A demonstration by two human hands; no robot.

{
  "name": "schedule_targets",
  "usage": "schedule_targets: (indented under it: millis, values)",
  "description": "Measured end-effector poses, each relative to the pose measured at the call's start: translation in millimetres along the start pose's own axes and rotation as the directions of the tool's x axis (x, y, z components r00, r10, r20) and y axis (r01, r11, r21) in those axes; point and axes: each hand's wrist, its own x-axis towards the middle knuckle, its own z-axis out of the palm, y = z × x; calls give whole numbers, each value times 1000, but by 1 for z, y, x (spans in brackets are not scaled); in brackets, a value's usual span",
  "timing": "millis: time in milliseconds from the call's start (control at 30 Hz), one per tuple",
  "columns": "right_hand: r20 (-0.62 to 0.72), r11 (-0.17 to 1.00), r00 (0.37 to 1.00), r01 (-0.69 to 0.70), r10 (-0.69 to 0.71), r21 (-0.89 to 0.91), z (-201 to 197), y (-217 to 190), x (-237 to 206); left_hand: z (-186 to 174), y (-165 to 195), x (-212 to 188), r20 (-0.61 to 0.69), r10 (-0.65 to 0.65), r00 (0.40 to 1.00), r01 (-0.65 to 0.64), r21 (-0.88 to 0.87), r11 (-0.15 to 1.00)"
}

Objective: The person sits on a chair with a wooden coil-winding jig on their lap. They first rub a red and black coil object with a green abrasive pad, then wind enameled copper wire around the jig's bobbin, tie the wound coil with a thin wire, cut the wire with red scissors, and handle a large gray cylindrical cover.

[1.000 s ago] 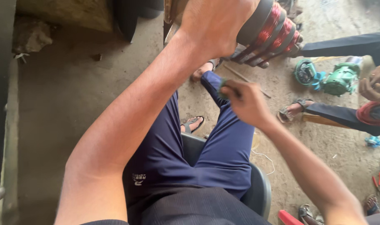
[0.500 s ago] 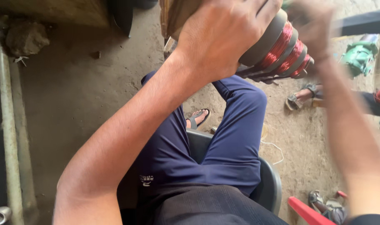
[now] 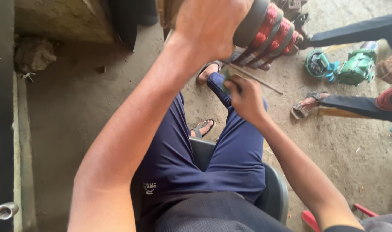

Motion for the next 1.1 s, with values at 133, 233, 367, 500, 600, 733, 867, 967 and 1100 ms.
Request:
schedule_targets:
  millis: [133,233,367,500,600,733,867,967,1100]
  values:
    - [138,999,990,-44,40,28,-61,-59,-3,2,6,5,-65,103,993,-104,-20,994]
    - [252,994,962,-108,102,11,-121,-73,-5,6,15,3,-107,151,983,-147,46,988]
    - [45,994,993,103,-105,48,-190,-40,7,4,19,-3,-114,142,983,-141,17,990]
    - [-94,913,978,138,-187,-383,-204,34,73,-8,22,-15,-94,105,990,-107,-10,994]
    - [-108,801,994,-55,-11,-596,-166,85,127,-19,23,-25,-132,130,983,-123,59,991]
    - [-34,834,847,515,-531,-198,-72,133,127,-32,19,-33,-78,106,991,-105,21,994]
    - [-22,990,996,87,-90,-110,42,157,68,-43,11,-40,-85,84,993,-85,-13,996]
    - [123,970,970,-221,209,96,99,147,21,-43,1,-40,-79,46,996,-49,-30,998]
    - [48,924,998,-51,35,378,121,94,-10,-35,-11,-31,-46,32,998,-30,49,998]
